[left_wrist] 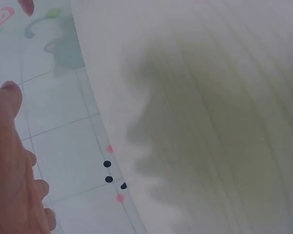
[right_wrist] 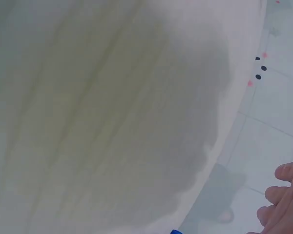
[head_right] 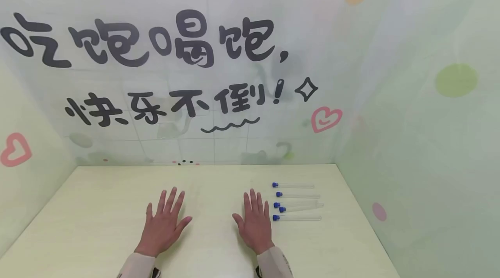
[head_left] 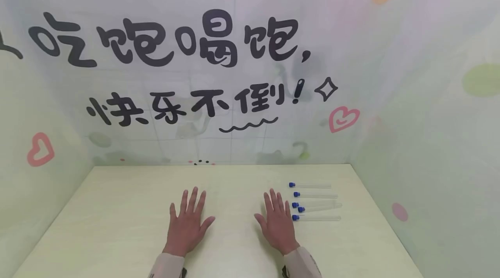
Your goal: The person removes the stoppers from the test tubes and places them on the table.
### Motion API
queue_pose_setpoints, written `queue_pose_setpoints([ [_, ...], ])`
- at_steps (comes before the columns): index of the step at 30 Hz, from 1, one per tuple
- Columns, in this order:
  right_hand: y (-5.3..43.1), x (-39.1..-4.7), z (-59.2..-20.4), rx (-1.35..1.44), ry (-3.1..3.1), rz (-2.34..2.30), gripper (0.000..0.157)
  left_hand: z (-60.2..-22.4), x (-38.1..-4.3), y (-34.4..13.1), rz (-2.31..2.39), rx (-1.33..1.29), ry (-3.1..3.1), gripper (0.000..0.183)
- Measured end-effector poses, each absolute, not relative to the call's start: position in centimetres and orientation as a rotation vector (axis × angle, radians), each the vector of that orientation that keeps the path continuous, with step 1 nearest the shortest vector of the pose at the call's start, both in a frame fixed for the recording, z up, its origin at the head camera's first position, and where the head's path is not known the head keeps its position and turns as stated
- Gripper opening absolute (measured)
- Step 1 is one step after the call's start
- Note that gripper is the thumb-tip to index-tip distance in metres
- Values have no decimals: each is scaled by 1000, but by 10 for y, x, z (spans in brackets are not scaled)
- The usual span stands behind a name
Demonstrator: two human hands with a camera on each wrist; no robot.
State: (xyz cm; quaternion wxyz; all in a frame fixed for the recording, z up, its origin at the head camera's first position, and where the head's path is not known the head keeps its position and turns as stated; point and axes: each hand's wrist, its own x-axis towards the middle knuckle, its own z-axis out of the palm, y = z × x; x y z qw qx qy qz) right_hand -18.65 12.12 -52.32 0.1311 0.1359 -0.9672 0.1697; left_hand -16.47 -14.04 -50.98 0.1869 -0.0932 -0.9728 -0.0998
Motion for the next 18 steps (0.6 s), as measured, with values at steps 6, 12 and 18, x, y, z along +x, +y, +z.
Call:
queue_pose_setpoints([
  [6,127,-183,-518,416,-2779,449,58,-506,-165,-131,-347,-279,-2768,68],
  [12,140,-182,-506,456,-2696,396,54,-505,-165,-120,-293,-285,-2748,61],
  [18,156,-181,-504,469,-2609,388,50,-504,-165,-105,-271,-350,-2665,56],
])
